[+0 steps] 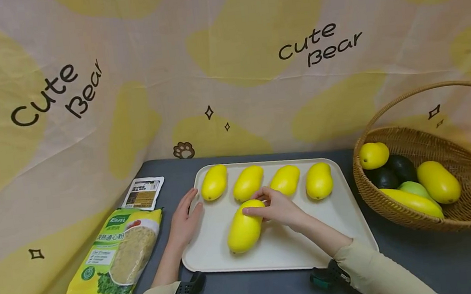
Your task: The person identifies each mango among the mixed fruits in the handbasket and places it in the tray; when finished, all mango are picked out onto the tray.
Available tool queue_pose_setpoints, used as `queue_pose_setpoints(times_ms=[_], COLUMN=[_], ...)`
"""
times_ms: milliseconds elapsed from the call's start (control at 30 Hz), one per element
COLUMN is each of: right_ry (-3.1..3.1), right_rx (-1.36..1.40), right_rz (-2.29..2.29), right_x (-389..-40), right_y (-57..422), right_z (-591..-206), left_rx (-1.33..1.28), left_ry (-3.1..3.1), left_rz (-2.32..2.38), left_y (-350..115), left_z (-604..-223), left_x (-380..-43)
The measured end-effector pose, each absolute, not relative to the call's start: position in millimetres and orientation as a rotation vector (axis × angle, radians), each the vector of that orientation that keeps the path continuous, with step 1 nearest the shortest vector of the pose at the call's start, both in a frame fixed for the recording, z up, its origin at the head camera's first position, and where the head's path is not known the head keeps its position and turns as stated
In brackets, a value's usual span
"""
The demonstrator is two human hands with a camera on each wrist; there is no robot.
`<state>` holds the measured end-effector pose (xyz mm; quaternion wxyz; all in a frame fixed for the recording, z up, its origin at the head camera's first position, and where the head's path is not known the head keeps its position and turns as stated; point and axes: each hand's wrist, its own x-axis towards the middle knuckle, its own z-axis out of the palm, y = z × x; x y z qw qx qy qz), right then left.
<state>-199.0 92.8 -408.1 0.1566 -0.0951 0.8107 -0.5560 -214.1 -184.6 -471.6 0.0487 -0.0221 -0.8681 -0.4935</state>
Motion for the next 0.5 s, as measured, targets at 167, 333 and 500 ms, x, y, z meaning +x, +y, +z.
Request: queue_pose_setpoints(times_ms=[167, 333, 500], right_ry=[2.327, 2.361, 2.395], right_rx=[-0.291, -0.327, -0.365], right_rz=[-1.548, -1.471, -1.421], right_x=[-205.0, -207.6, -210.4], right_y=[71.5, 52.4, 37.1], right_z=[-411.8, -412.3, -414.5], left_rx=[-0.085, -0.088, -0.08], left_ry=[-2.621, -2.598, -2.59], left_rz=[-1.525, -1.536, -1.54], left_y=[-185.4, -186.0, -186.3], left_z=[-471.1, -471.0, -471.3], left_x=[-213.9, -213.9, -213.1])
